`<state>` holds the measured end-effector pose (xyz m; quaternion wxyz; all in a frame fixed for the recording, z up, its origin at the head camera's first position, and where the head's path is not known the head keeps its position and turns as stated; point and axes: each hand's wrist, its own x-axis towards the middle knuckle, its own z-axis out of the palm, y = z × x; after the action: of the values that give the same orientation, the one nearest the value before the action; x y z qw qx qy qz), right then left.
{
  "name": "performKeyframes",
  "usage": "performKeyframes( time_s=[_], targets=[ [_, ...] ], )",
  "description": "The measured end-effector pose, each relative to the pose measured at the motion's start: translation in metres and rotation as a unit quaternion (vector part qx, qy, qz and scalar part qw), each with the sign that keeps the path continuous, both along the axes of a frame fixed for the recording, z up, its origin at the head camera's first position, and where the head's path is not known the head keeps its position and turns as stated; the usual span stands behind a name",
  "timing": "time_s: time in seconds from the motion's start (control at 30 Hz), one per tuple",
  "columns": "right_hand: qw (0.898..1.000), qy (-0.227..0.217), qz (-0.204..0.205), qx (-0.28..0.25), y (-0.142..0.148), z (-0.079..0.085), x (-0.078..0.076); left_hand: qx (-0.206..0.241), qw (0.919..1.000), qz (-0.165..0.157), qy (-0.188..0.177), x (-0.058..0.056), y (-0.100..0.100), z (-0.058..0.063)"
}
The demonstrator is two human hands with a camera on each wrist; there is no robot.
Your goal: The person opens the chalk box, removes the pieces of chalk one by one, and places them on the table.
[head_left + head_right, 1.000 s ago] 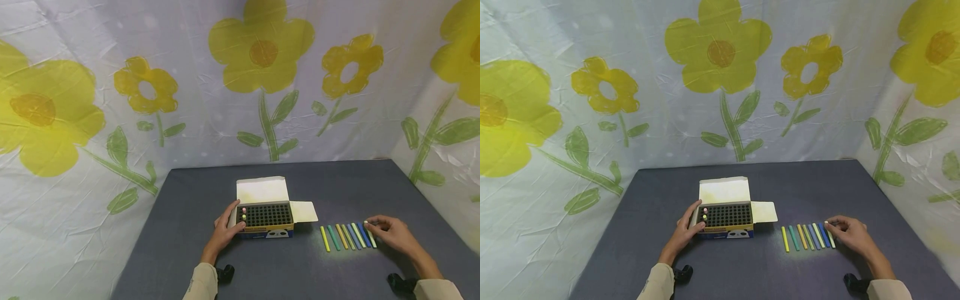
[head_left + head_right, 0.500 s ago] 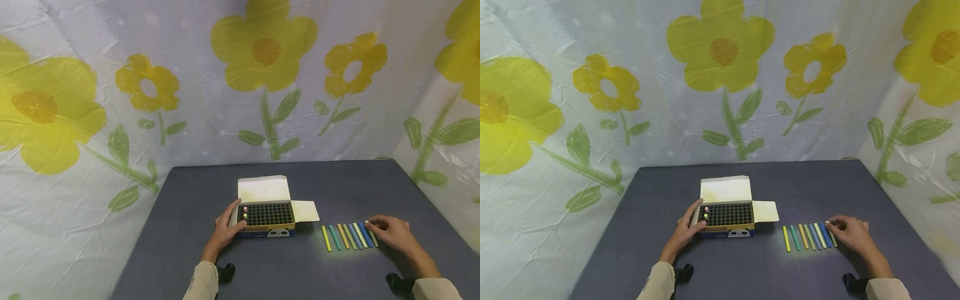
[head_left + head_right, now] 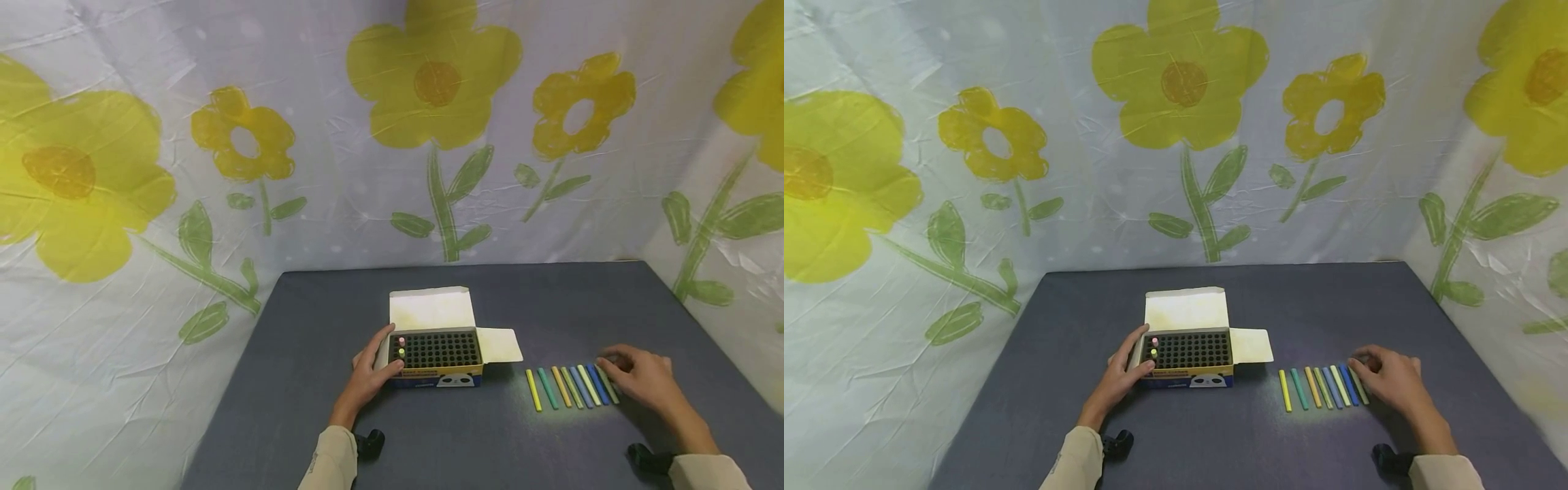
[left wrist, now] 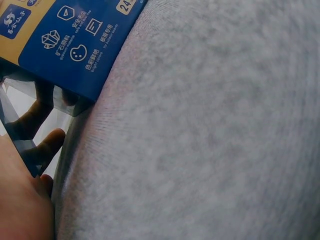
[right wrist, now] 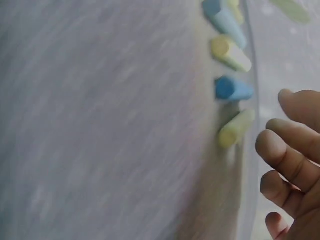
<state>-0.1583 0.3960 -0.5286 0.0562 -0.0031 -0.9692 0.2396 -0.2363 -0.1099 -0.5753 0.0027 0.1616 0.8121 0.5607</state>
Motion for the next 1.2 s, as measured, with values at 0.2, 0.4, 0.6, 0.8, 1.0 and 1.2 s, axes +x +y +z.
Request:
performKeyframes(
  time_s=[0.2, 0.4, 0.6, 0.8, 1.0, 1.2],
  targets=[
    [0.996, 0.077, 0.013, -0.034, -0.023, 0.008, -0.008, 0.001, 1.0, -0.005, -0.004, 0.0, -0.001, 0.0],
    [0.984, 0.151, 0.045, -0.085, -0.056, 0.014, -0.018, 0.011, 0.9999, -0.008, -0.005, 0.0, -0.001, 0.0],
    [0.963, 0.221, 0.093, -0.12, -0.09, 0.017, -0.033, 0.01, 0.9999, -0.009, -0.001, -0.001, -0.001, -0.001],
    [0.948, 0.245, 0.119, -0.163, -0.125, 0.018, -0.043, 0.007, 0.9998, -0.013, -0.011, 0.001, -0.001, 0.001],
    [0.938, 0.249, 0.151, -0.185, -0.156, 0.018, -0.057, 0.01, 0.9997, -0.013, -0.016, 0.002, -0.002, 0.004],
    [0.944, 0.214, 0.178, -0.174, -0.19, 0.026, -0.063, 0.006, 0.9998, -0.009, -0.014, 0.001, -0.003, 0.002]
  ],
)
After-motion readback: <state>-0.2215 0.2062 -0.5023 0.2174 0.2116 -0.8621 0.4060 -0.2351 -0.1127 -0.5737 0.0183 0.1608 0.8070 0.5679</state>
